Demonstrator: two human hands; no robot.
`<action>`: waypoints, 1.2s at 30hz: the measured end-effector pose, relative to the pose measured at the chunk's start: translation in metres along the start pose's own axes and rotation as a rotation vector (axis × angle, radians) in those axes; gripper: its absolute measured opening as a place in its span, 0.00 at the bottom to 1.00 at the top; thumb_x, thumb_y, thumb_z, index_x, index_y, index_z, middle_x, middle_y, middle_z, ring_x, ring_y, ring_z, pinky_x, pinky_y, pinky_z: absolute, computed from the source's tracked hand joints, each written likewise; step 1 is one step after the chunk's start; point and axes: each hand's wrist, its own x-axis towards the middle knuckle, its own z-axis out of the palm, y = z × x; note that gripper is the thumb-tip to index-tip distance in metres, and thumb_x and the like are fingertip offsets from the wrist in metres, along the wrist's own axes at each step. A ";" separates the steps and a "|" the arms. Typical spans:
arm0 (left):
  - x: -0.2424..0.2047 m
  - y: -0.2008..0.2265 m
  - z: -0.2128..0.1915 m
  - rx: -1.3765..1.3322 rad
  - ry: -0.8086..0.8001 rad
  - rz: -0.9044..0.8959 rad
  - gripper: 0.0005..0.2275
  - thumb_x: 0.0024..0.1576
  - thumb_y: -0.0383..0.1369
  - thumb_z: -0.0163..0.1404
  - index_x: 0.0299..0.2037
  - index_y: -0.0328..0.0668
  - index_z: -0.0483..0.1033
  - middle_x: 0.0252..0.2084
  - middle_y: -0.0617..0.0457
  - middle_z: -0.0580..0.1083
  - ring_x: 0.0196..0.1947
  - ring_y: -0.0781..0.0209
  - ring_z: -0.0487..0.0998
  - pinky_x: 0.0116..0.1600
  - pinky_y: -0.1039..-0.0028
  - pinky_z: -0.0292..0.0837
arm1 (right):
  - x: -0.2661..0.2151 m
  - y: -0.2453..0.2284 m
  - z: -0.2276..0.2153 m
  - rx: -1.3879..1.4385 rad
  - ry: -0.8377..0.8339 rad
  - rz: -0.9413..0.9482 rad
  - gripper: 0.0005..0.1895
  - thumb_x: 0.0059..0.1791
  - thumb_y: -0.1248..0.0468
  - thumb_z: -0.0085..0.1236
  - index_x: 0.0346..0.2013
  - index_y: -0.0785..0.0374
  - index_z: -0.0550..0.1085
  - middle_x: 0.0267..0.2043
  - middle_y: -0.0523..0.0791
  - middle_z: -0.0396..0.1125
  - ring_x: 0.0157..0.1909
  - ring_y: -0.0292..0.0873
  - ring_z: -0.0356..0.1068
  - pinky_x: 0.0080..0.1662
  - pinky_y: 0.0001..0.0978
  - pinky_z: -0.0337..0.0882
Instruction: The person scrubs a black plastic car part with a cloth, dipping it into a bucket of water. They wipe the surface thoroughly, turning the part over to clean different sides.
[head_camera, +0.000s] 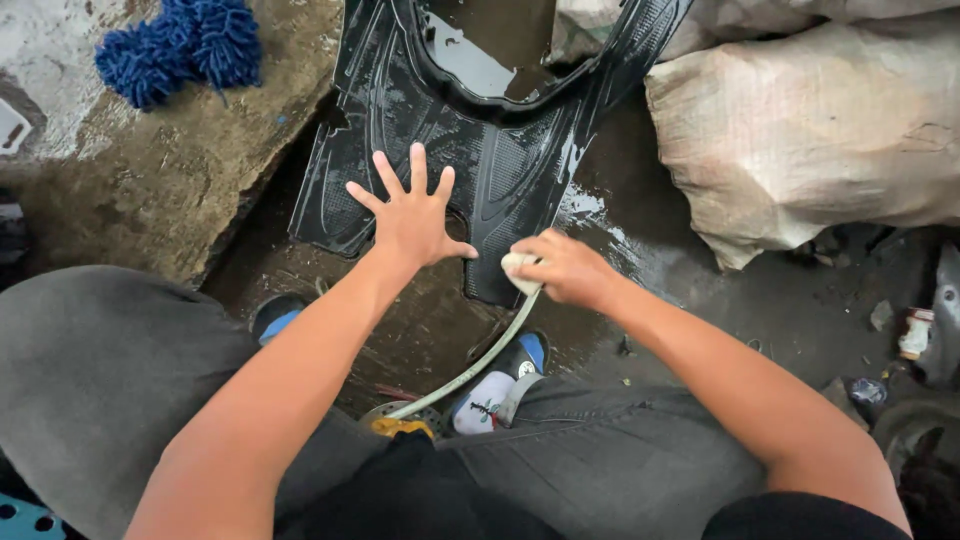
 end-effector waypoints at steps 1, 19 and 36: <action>0.002 -0.001 0.004 0.002 -0.004 -0.003 0.53 0.41 0.62 0.62 0.78 0.56 0.50 0.81 0.41 0.36 0.73 0.15 0.30 0.58 0.11 0.31 | -0.002 0.006 -0.003 0.005 0.002 0.000 0.24 0.37 0.71 0.58 0.46 0.51 0.77 0.58 0.49 0.68 0.46 0.56 0.68 0.45 0.45 0.72; 0.008 -0.006 0.010 0.022 -0.018 0.046 0.56 0.42 0.67 0.59 0.78 0.54 0.46 0.80 0.37 0.33 0.72 0.12 0.29 0.57 0.09 0.34 | 0.023 0.017 -0.010 -0.047 -0.069 0.459 0.21 0.44 0.70 0.55 0.50 0.52 0.78 0.62 0.50 0.66 0.58 0.53 0.67 0.60 0.42 0.67; 0.003 -0.003 0.009 0.033 0.020 0.009 0.55 0.40 0.67 0.60 0.78 0.59 0.47 0.81 0.42 0.35 0.74 0.17 0.29 0.59 0.11 0.32 | 0.011 0.027 -0.010 -0.121 0.148 0.300 0.22 0.36 0.72 0.58 0.43 0.54 0.78 0.55 0.48 0.70 0.51 0.57 0.70 0.54 0.48 0.70</action>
